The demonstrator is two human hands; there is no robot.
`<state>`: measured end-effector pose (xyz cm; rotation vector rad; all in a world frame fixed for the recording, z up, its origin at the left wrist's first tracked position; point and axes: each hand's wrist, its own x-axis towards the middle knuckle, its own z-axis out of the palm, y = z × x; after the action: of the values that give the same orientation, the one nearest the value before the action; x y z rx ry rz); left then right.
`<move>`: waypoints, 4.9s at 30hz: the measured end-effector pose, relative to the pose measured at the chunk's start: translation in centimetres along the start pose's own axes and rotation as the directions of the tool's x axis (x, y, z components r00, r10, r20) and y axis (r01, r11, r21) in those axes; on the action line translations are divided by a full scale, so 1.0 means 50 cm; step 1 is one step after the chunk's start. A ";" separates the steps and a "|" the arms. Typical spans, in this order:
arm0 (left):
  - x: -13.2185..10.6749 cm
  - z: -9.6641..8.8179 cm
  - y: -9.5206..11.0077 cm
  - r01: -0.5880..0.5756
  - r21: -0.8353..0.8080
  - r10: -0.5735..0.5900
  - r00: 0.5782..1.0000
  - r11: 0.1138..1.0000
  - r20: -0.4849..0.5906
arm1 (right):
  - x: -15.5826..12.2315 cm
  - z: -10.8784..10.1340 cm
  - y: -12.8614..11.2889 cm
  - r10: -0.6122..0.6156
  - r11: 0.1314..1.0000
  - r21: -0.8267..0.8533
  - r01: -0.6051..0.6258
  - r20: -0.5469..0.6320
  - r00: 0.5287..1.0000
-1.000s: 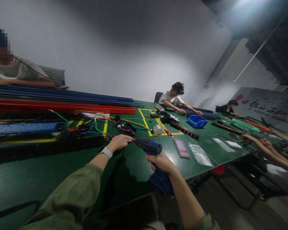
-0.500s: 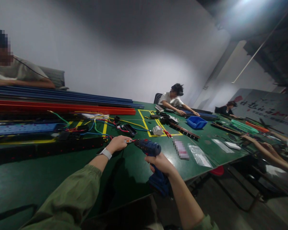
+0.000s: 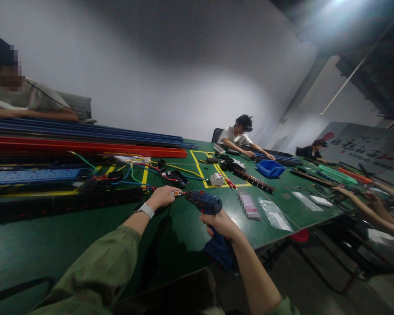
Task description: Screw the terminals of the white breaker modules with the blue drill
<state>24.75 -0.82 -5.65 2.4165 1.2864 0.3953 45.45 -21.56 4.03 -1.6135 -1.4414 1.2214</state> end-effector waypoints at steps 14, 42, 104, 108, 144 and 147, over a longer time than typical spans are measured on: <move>0.002 0.002 -0.001 -0.013 0.018 0.013 1.000 1.000 0.001 | -0.001 -0.001 0.002 -0.013 1.000 -0.014 0.013 -0.004 1.000; 0.004 0.003 -0.003 -0.009 0.008 0.009 1.000 1.000 0.001 | 0.000 -0.002 -0.001 0.009 1.000 -0.011 -0.009 0.007 1.000; -0.001 0.000 0.002 0.001 -0.007 -0.001 1.000 1.000 0.000 | -0.006 -0.001 -0.007 0.008 1.000 -0.021 -0.008 0.006 1.000; -0.001 0.001 0.002 0.003 -0.010 -0.003 1.000 1.000 -0.002 | -0.007 -0.001 -0.008 0.013 1.000 -0.014 -0.013 0.014 1.000; 0.000 -0.001 0.004 0.007 -0.009 -0.007 1.000 1.000 0.012 | -0.005 -0.001 -0.006 0.009 1.000 0.001 -0.009 0.012 1.000; 0.000 -0.001 0.005 0.003 0.006 -0.003 1.000 1.000 0.008 | -0.005 -0.001 -0.007 0.009 1.000 -0.001 -0.009 0.019 1.000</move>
<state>24.89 -0.92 -5.48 2.4182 1.2893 0.3815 45.35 -21.73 4.42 -1.6145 -1.4481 1.2442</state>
